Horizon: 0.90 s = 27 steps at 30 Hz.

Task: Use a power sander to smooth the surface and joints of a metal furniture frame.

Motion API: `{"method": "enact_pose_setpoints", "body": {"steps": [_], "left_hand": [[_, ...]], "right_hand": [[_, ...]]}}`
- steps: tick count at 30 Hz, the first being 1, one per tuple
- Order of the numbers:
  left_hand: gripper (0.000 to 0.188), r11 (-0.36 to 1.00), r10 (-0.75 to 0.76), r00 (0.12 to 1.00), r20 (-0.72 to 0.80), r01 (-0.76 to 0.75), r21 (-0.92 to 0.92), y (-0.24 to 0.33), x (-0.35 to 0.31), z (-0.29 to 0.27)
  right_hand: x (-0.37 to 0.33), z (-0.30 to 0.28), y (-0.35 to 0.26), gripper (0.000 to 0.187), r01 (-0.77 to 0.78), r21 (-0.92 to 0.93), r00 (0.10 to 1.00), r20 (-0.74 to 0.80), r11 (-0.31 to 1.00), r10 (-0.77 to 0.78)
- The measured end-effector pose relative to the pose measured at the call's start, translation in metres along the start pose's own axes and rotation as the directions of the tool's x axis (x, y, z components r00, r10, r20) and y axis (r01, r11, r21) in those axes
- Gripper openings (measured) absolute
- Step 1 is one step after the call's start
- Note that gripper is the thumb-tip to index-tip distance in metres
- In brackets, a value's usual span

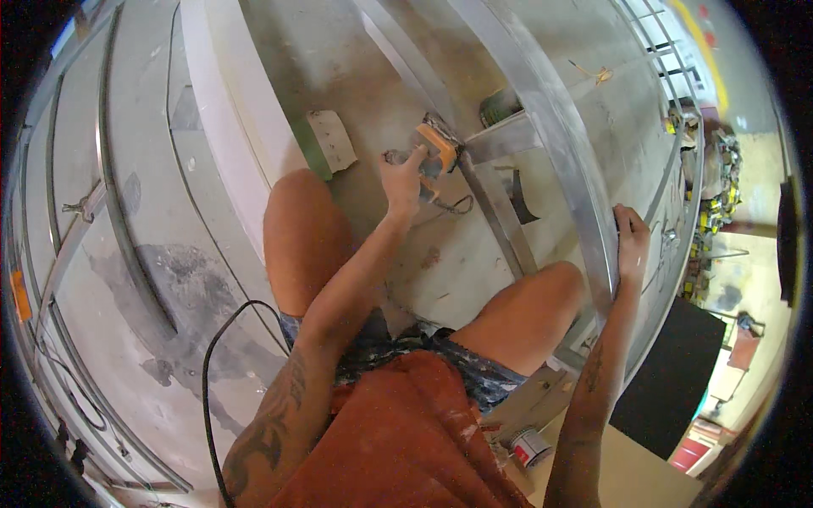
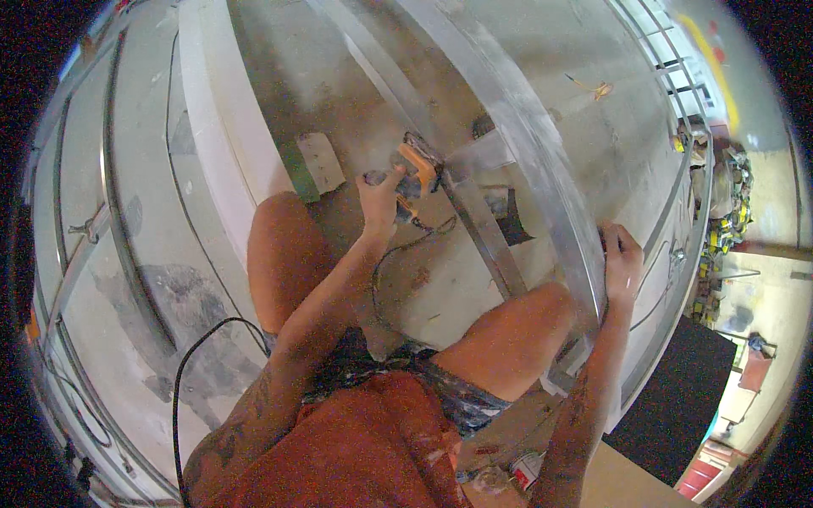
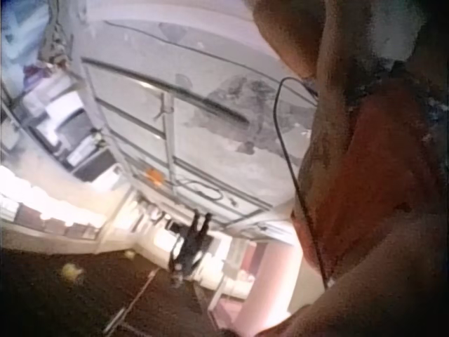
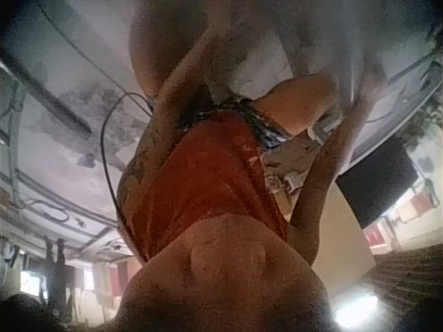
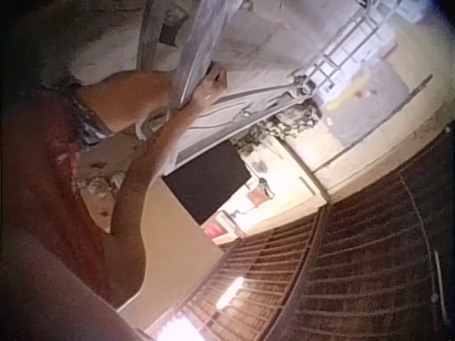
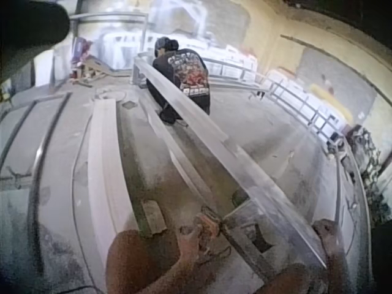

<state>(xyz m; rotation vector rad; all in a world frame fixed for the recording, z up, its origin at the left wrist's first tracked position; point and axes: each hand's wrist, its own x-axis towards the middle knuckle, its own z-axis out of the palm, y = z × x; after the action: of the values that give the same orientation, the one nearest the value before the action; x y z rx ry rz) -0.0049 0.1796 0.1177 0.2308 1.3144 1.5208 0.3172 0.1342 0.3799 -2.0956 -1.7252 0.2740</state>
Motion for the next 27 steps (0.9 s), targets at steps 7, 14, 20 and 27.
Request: {"method": "enact_pose_setpoints", "body": {"steps": [7,14,20,27], "left_hand": [[0.069,0.990,0.136,0.989,-0.053,-0.135,0.030,-0.001,-0.001,0.002],[0.064,0.997,0.038,0.999,-0.013,-0.038,-0.070,-0.018,-0.032,0.004],[0.066,0.997,0.061,0.998,-0.022,-0.060,0.037,-0.028,-0.017,0.003],[0.065,0.977,0.171,0.984,-0.047,-0.163,0.138,-0.028,-0.028,0.004]], "right_hand": [[0.001,0.002,0.002,0.037,0.006,0.066,1.000,0.016,0.998,-0.007],[-0.004,0.004,0.001,0.037,0.003,0.008,1.000,-0.025,1.000,-0.003],[0.001,-0.002,0.002,0.035,-0.002,0.003,1.000,0.008,1.000,0.002],[-0.003,-0.002,0.004,0.034,0.064,0.000,0.998,-0.019,0.998,-0.064]]}}
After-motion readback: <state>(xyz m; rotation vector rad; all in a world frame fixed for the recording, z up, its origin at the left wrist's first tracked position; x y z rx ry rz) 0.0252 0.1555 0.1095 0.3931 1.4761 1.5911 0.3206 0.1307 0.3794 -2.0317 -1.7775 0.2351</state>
